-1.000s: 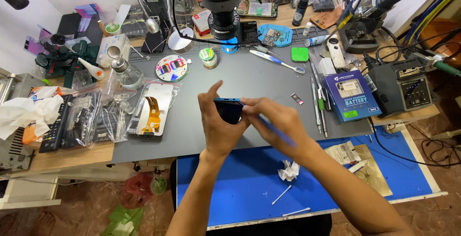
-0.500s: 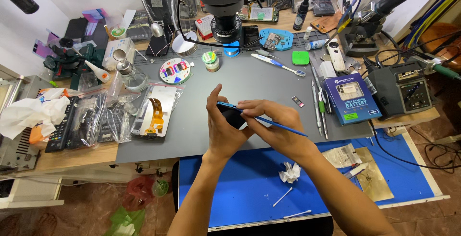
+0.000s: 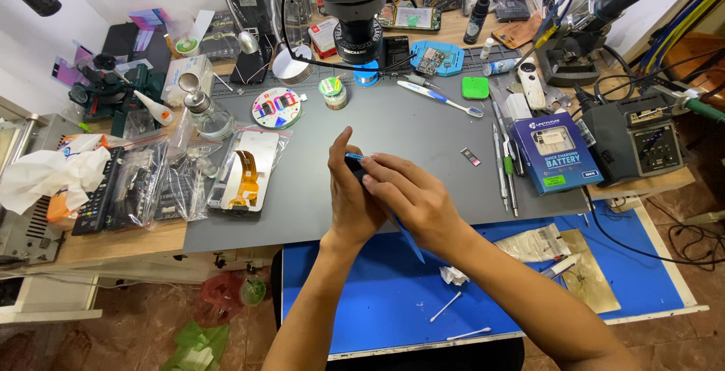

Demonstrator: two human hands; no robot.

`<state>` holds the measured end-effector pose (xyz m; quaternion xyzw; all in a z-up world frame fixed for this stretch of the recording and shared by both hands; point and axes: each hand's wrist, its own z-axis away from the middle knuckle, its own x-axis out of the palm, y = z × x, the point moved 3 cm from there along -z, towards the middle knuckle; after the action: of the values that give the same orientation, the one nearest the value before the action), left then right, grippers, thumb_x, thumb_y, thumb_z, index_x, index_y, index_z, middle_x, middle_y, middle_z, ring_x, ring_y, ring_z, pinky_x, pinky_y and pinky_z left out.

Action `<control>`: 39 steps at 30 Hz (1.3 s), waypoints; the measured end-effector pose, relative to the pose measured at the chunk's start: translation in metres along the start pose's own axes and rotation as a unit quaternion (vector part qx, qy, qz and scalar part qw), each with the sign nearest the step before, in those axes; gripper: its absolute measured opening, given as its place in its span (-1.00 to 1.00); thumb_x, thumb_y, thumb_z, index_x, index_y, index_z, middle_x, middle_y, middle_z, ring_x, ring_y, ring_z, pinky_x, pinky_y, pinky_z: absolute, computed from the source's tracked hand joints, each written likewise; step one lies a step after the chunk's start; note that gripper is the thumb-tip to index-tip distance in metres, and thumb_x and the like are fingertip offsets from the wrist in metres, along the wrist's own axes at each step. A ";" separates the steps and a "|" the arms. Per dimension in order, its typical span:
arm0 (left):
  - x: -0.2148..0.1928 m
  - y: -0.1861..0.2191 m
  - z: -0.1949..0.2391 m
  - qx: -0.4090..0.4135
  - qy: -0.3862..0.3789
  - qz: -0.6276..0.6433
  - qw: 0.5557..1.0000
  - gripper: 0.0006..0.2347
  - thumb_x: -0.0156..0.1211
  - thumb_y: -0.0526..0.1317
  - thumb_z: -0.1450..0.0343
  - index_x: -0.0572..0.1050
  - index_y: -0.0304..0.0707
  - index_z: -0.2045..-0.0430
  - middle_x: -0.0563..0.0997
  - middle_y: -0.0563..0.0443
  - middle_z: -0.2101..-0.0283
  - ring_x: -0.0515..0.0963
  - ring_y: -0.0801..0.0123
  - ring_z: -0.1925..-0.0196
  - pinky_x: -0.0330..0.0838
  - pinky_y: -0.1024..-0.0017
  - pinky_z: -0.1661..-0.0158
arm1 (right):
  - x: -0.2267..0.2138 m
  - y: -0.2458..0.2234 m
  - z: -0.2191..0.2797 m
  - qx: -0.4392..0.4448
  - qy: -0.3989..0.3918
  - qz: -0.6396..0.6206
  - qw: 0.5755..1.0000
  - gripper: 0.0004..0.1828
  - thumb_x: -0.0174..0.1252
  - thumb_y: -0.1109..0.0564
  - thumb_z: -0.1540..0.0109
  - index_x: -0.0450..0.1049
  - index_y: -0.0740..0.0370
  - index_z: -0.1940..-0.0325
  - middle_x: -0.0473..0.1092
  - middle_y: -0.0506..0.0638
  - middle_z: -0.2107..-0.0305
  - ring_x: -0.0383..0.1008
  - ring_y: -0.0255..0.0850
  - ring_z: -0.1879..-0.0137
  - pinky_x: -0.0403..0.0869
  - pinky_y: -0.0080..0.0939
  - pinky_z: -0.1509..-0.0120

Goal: The person uses a blue plastic pry tool to separate the screen assembly from the smartphone's chassis. They then use a screwdriver to remove screws from the internal metal bracket and lift the bracket away from the motherboard.

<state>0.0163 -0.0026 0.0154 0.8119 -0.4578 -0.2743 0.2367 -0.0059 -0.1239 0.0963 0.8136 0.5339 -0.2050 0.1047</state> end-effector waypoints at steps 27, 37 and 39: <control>0.019 0.000 0.007 0.038 -0.027 -0.059 0.997 -0.16 0.58 -0.29 -0.15 0.21 -0.35 -0.36 0.45 -0.13 0.08 0.49 0.04 0.05 0.34 0.17 -0.10 | -0.014 0.026 0.026 0.199 0.079 -0.114 0.970 -0.90 0.37 0.39 -0.21 0.59 0.31 0.31 0.65 0.13 0.25 0.67 0.08 0.13 0.60 -0.06 0.05; 0.010 -0.051 0.001 0.114 -0.223 -0.275 0.928 -0.32 0.57 0.15 -0.12 0.45 0.09 -0.12 0.32 0.07 0.19 0.35 0.17 0.08 0.11 0.27 -0.05 | 0.014 0.049 0.085 0.420 0.087 -0.221 0.876 -0.91 0.33 0.36 -0.26 0.53 0.38 0.28 0.64 0.21 0.26 0.69 -0.08 0.07 0.59 -0.13 -0.01; 0.021 -0.073 0.015 0.116 -0.170 -0.310 0.928 -0.56 0.47 0.13 -0.20 0.46 0.05 0.17 0.29 0.10 0.26 0.35 0.21 0.13 0.11 0.23 -0.01 | 0.024 0.052 0.100 0.455 0.085 -0.227 0.857 -0.91 0.35 0.35 -0.25 0.54 0.39 0.29 0.64 0.24 0.27 0.68 -0.08 0.07 0.59 -0.13 0.03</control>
<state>0.0602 0.0110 -0.0468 0.8767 -0.2449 -0.4124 -0.0376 0.0273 -0.1637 -0.0065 0.6412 0.5580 -0.3729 -0.3720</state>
